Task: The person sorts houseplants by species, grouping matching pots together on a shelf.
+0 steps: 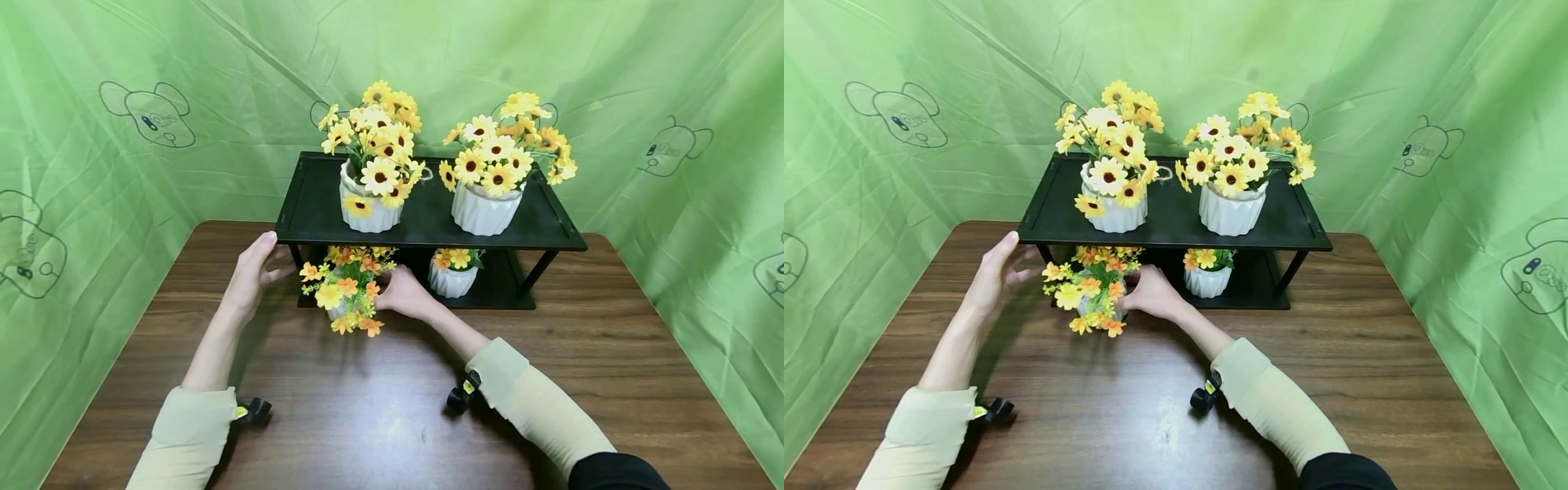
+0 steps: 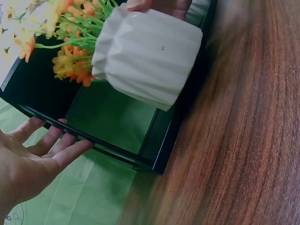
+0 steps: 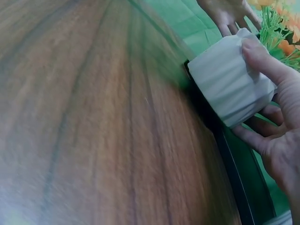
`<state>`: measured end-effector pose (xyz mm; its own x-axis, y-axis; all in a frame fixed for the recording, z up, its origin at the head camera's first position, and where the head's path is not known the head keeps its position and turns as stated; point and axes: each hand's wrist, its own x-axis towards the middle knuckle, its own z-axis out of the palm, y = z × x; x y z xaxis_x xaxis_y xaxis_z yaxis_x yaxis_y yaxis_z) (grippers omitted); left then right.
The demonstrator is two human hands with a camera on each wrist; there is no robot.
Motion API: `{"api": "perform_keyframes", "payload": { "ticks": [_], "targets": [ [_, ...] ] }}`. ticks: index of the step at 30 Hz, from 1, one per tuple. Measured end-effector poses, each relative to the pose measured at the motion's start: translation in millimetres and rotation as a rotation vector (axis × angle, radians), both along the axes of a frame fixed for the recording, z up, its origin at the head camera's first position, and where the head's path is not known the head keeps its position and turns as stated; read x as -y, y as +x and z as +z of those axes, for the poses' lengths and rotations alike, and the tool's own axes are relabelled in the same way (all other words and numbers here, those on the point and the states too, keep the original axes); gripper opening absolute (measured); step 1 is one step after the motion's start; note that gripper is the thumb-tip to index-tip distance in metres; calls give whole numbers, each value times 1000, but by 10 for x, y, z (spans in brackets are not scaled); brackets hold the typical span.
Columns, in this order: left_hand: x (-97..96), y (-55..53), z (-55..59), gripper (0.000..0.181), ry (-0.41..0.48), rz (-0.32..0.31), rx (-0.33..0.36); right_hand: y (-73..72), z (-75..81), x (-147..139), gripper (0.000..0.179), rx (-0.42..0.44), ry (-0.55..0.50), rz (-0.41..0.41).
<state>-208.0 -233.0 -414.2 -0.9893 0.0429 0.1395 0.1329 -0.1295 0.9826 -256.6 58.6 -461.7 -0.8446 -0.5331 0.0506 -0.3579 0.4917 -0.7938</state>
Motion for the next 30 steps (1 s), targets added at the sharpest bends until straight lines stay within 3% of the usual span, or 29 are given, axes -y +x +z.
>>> {"api": "perform_keyframes", "payload": {
  "ticks": [3,11,15,21,30],
  "targets": [
    [-4,2,1,28,6,2,-2,-47,6,-24,9,4,16,-43],
    [-11,-1,0,28,4,3,4,-136,-14,-71,20,129,-68,-107],
    [-15,5,7,27,11,3,2,-180,-31,-78,17,137,-106,-109],
    [-15,7,13,26,2,8,9,-236,-57,-97,26,157,-155,-120],
    [-21,23,28,26,8,12,16,-308,-70,-127,25,170,-170,-163]
  ]
}}
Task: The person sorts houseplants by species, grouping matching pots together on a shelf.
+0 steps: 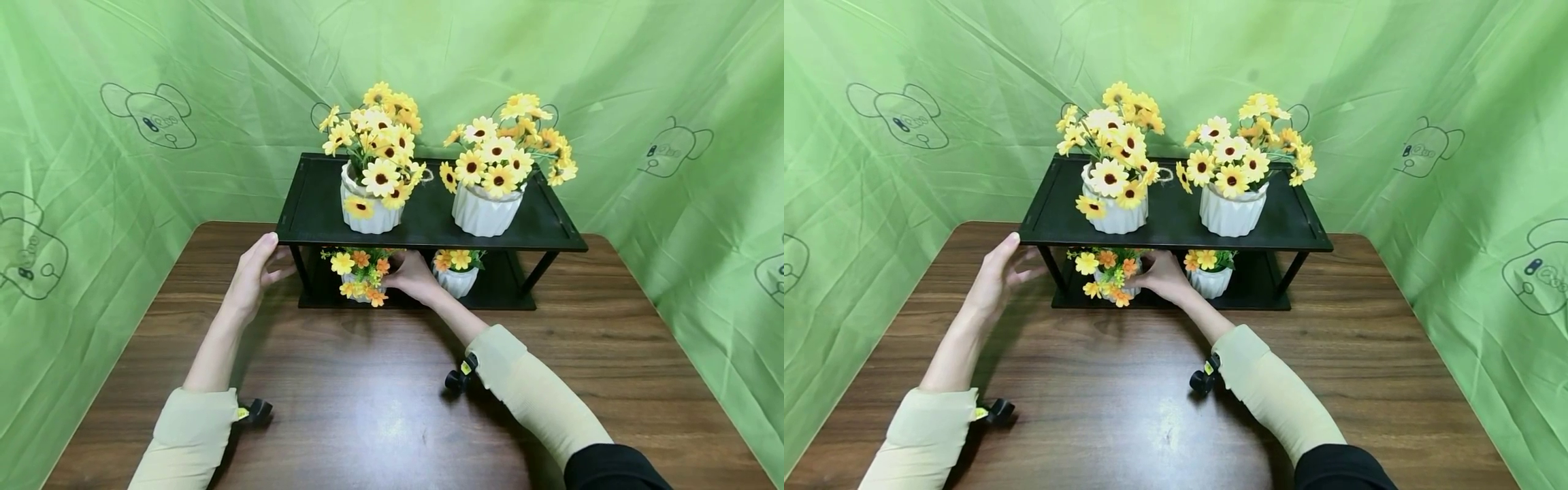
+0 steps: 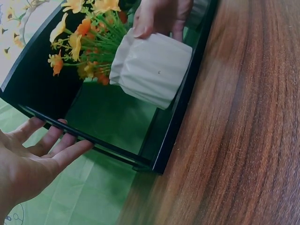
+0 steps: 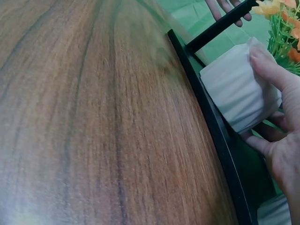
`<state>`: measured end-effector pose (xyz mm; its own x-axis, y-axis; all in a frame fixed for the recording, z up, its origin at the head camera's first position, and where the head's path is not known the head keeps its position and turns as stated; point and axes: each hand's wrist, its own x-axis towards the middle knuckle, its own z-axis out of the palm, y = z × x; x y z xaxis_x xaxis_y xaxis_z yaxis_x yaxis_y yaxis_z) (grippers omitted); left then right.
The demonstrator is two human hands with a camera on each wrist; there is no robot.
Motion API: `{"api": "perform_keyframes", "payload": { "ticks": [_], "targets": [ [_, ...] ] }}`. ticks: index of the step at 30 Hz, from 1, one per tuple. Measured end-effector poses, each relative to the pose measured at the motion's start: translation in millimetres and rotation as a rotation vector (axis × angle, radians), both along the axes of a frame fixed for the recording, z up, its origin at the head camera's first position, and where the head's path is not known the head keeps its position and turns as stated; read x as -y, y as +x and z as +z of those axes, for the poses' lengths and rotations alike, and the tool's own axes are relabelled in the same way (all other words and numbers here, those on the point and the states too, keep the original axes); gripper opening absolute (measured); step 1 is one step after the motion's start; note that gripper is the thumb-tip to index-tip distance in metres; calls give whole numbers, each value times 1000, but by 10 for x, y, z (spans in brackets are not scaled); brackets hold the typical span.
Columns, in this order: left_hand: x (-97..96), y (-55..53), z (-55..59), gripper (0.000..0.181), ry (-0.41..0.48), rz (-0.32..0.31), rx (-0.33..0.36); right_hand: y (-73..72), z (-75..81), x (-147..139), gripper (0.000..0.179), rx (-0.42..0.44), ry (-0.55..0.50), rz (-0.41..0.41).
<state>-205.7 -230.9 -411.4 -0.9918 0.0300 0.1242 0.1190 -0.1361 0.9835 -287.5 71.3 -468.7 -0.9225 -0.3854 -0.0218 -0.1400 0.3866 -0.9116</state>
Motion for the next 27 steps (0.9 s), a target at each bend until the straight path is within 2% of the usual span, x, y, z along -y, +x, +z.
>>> {"api": "perform_keyframes", "payload": {
  "ticks": [3,9,14,18,27],
  "targets": [
    [-4,1,-2,26,-3,1,7,-13,-7,-8,27,24,-7,-18],
    [5,-7,-5,26,-11,0,6,-34,0,-17,47,81,-30,-67],
    [17,-11,-6,26,-21,-11,2,-42,-6,-18,39,63,-51,-59],
    [15,-6,-1,27,-27,-8,2,-41,-15,-16,40,67,-74,-46],
    [8,-1,-1,27,-25,-1,7,-48,-43,-6,33,26,-21,-36]
  ]
}}
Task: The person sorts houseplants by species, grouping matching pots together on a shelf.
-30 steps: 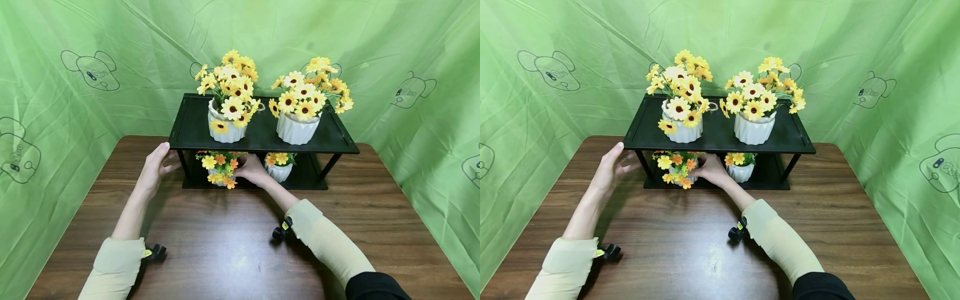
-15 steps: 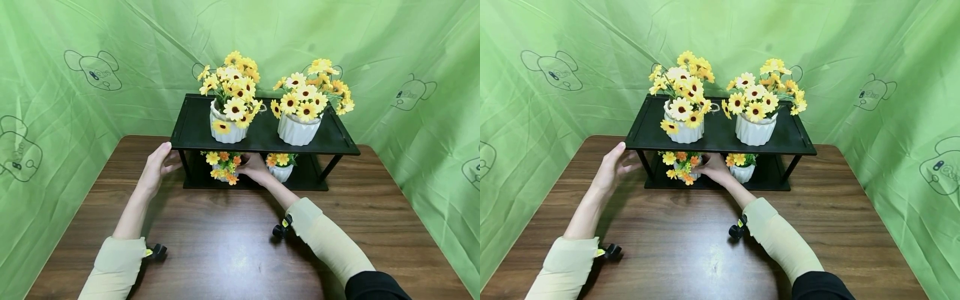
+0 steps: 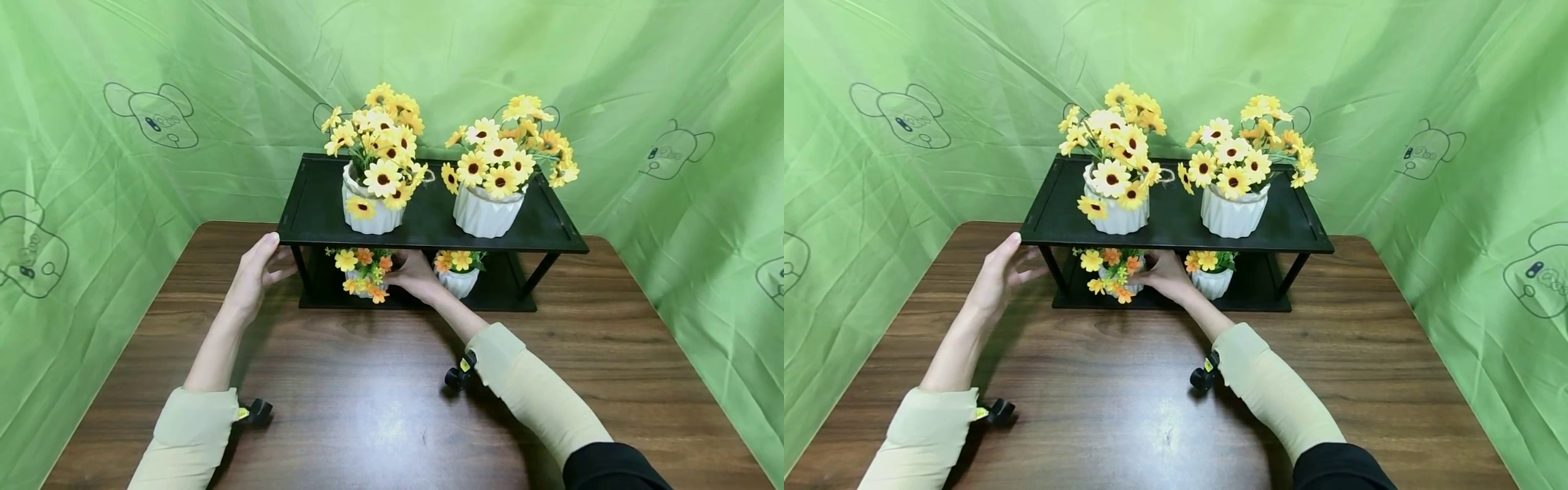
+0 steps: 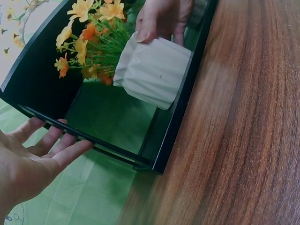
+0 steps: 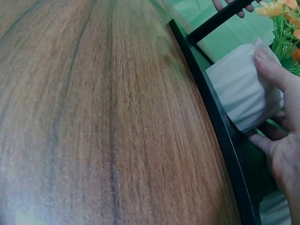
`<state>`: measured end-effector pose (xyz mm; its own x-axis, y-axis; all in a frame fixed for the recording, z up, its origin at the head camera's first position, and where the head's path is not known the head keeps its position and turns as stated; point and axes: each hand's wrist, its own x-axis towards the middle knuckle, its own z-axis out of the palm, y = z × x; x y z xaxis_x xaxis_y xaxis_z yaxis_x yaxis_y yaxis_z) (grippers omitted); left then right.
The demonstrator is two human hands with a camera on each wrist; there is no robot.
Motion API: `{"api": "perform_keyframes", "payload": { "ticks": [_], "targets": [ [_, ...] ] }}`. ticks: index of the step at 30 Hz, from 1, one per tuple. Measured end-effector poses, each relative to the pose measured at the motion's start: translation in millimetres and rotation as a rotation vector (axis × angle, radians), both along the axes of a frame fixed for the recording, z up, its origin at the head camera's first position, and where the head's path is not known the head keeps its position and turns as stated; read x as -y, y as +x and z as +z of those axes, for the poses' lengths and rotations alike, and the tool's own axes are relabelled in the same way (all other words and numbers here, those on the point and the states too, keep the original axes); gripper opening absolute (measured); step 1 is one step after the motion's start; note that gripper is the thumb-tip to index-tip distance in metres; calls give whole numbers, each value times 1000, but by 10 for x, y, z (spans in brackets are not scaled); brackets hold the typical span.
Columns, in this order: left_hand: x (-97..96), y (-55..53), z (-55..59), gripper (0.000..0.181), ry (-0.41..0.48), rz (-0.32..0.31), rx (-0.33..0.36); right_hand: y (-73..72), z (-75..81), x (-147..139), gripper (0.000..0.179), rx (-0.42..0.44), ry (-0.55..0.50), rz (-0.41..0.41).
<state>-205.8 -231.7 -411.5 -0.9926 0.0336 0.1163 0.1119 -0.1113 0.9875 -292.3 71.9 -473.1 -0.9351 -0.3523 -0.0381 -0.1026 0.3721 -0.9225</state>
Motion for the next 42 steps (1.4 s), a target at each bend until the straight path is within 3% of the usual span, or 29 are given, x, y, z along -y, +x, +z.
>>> {"api": "perform_keyframes", "payload": {
  "ticks": [9,29,42],
  "targets": [
    [-31,-18,-3,27,11,-11,-10,-2,-12,-52,50,38,-25,-3],
    [21,-24,-6,27,27,-16,-31,27,-36,-30,37,31,-74,55],
    [11,-14,-28,27,23,-8,-24,52,-67,-66,60,20,-19,78]
  ]
}}
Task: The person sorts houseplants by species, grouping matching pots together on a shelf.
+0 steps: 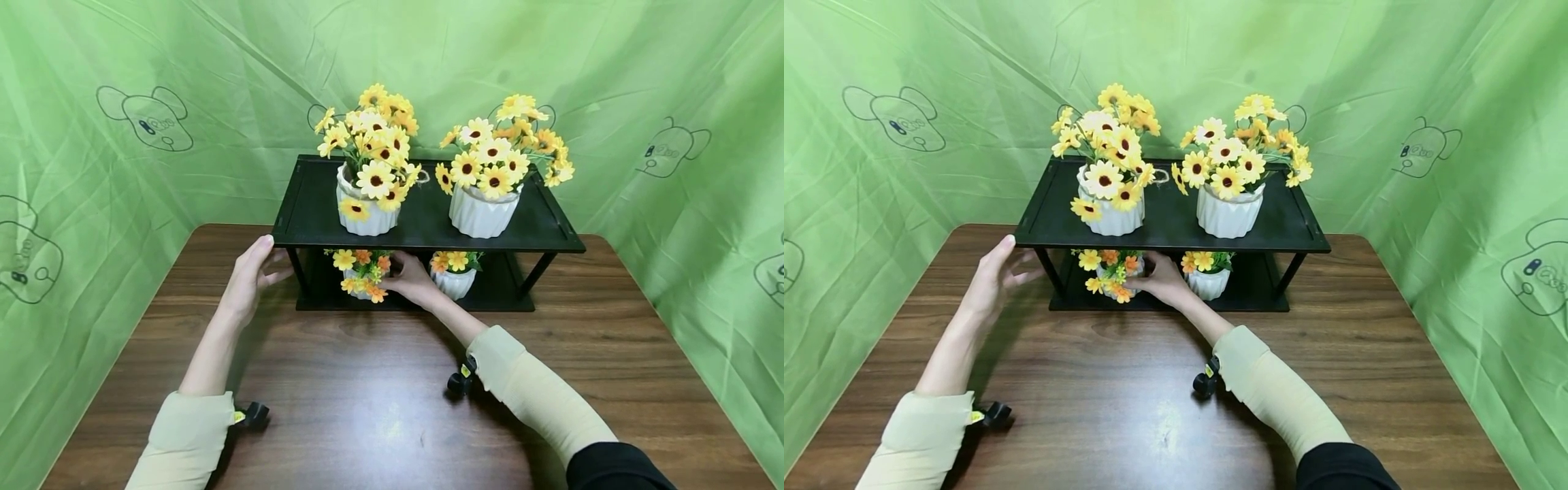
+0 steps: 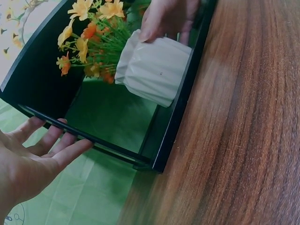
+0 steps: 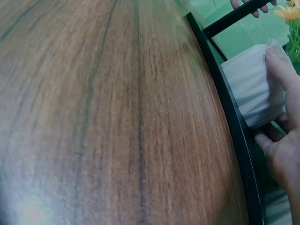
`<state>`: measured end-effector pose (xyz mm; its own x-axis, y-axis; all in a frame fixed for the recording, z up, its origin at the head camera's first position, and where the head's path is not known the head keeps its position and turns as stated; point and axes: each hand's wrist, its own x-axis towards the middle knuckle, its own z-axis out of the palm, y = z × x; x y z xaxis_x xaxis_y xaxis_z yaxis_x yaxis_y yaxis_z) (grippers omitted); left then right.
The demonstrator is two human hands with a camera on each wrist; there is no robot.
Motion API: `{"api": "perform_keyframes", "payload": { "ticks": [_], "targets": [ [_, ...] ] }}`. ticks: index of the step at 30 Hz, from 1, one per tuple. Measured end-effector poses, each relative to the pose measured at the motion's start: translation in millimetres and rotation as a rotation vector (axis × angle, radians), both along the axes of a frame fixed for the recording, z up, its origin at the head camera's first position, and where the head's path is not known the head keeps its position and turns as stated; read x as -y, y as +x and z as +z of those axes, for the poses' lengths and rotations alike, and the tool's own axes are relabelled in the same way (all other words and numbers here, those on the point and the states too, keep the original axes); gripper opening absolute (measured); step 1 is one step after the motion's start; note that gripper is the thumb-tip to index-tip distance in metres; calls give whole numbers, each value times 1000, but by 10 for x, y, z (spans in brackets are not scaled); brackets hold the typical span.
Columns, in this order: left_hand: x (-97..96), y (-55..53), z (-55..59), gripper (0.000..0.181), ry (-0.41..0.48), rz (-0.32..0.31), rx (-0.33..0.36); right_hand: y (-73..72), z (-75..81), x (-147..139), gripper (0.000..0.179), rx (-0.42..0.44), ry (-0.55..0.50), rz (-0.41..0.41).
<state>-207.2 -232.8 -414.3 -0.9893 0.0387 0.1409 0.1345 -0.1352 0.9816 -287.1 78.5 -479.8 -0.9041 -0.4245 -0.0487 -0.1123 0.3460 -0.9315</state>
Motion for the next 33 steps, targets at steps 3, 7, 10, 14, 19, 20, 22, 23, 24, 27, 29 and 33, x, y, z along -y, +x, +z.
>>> {"api": "perform_keyframes", "payload": {
  "ticks": [3,7,10,14,19,20,22,23,24,27,29,33],
  "targets": [
    [-3,-6,-1,27,-1,4,5,-3,7,-5,60,9,-3,12],
    [-45,-30,3,27,5,-2,7,-6,30,-43,52,-12,12,14],
    [-68,-38,2,27,14,-3,6,4,51,-71,51,-23,42,15],
    [-63,-20,2,27,20,-6,3,47,84,-96,72,-11,72,15],
    [6,20,23,29,-6,-15,-3,105,123,-97,99,15,56,46],
    [21,26,28,29,-13,-22,-6,117,129,-97,101,11,56,49],
    [41,32,39,31,-27,-38,-9,147,146,-106,102,-2,72,46],
    [47,33,44,31,-33,-47,-10,164,154,-113,102,-11,81,43],
    [53,34,47,32,-36,-56,-11,182,160,-121,103,-18,90,41],
    [59,39,59,32,-50,-70,-5,248,177,-156,103,-35,116,48],
    [60,45,68,34,-57,-76,3,298,187,-186,103,-44,122,53],
    [58,67,89,40,-97,-91,16,383,185,-252,101,-87,124,68]
  ]
}}
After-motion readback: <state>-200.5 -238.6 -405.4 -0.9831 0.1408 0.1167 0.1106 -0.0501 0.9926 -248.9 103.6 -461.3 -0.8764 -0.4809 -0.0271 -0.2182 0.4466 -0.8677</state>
